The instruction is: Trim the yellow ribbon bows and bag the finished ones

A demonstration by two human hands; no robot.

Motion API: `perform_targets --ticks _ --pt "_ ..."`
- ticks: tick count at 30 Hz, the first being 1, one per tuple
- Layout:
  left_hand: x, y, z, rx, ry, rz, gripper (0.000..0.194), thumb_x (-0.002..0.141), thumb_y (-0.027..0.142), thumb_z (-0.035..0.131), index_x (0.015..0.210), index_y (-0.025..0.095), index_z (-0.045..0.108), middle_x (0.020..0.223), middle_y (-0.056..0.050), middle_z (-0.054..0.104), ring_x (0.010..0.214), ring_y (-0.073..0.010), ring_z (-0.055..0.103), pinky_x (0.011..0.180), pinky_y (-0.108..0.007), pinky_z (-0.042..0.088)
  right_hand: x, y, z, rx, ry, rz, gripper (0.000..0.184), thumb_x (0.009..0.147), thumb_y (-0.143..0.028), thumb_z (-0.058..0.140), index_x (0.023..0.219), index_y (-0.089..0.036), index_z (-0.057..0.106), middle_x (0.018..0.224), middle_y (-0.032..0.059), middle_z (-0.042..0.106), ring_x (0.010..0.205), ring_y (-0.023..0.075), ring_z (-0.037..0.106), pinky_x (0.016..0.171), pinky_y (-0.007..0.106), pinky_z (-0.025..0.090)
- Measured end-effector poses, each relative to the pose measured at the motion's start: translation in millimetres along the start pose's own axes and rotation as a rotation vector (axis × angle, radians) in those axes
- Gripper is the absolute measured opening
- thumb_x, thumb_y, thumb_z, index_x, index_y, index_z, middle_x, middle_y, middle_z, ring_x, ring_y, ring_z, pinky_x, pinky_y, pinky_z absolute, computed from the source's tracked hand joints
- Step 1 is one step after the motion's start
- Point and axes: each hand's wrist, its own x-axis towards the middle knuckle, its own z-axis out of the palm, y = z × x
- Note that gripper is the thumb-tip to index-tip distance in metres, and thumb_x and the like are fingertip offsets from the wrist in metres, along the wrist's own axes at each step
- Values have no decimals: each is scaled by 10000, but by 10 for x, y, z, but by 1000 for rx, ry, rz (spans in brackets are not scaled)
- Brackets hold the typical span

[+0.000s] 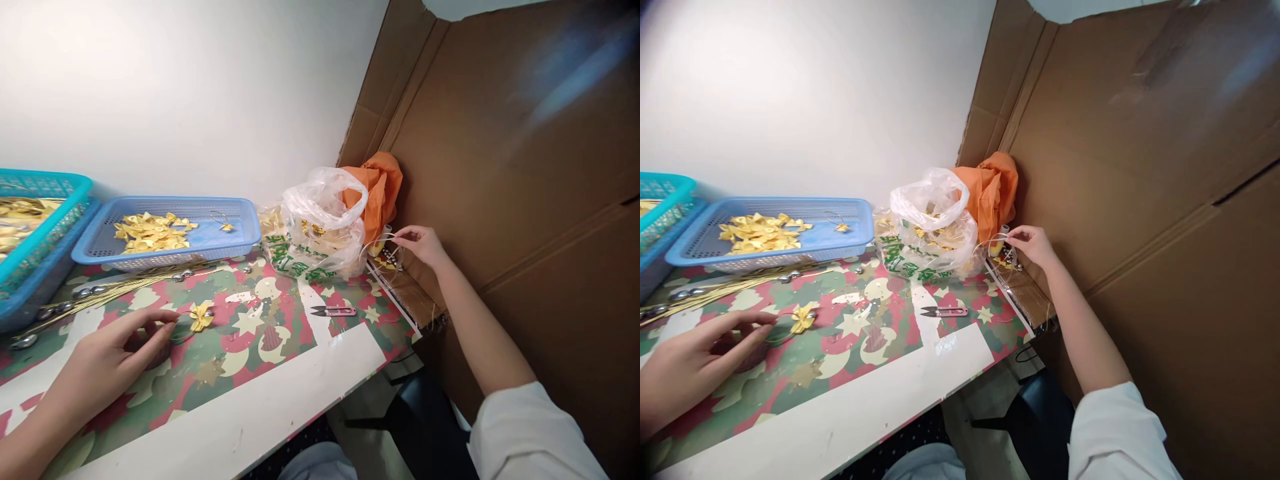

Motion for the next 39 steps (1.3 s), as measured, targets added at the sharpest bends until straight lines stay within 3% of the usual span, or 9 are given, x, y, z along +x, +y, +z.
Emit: perform_targets --ticks 3,8,17,20,28,30,33,36,39 --pt "-12 -8 -2 -128 -109 -32 513 756 631 488 1000 212 658 675 17 681 533 -146 628 541 -214 480 80 37 -70 144 17 92 396 496 -451 871 696 -199 640 651 -32 650 597 107 597 648 254 529" --pt "-39 17 -2 -174 -86 -51 488 767 609 498 1010 214 649 637 34 639 514 -145 599 558 -224 458 258 33 -132 283 65 150 355 524 -370 831 700 -211 567 622 -67 577 526 70 539 529 198 472" --pt "-71 -6 31 -177 -58 -8 444 813 580 493 1021 214 635 761 5 700 550 -139 596 580 -217 449 411 -285 -227 238 224 -56 207 669 -329 739 744 -231 573 750 -2 674 724 140 640 624 247 504" --pt "-59 -4 23 -173 -78 -5 455 803 589 492 1006 212 645 737 7 699 552 -145 604 579 -216 458 404 -381 -245 161 131 -41 174 668 -304 741 729 -224 600 741 8 688 741 158 655 675 274 512" --pt "-30 -26 8 -132 -107 1 473 791 596 493 1029 223 660 697 26 683 561 -149 618 567 -212 459 293 -422 -228 173 -296 264 191 655 -301 729 628 -186 578 661 22 665 661 160 648 664 284 506" --pt "-26 -29 10 -128 -105 -4 475 784 593 501 1032 222 663 722 22 697 572 -149 621 571 -212 461 300 -414 -269 211 -298 314 181 662 -288 716 625 -192 568 646 14 653 643 159 642 637 280 500" --pt "-18 -33 18 -127 -88 -12 485 767 601 505 1015 217 666 728 16 701 566 -152 616 566 -217 461 342 -420 -345 267 -177 324 164 698 -294 684 631 -208 562 643 2 639 630 149 629 632 278 498" --pt "-16 -35 23 -134 -82 -16 496 760 609 501 1008 212 663 701 18 687 553 -153 612 560 -222 459 286 -453 -322 238 -58 186 166 741 -321 670 643 -226 576 676 8 656 691 151 631 713 287 504" --pt "-18 -38 21 -130 -93 -11 495 764 607 497 1012 210 659 698 20 682 551 -148 607 557 -220 455 -28 -459 -73 57 -168 13 150 745 -357 685 697 -225 632 762 15 701 790 179 643 803 318 498"
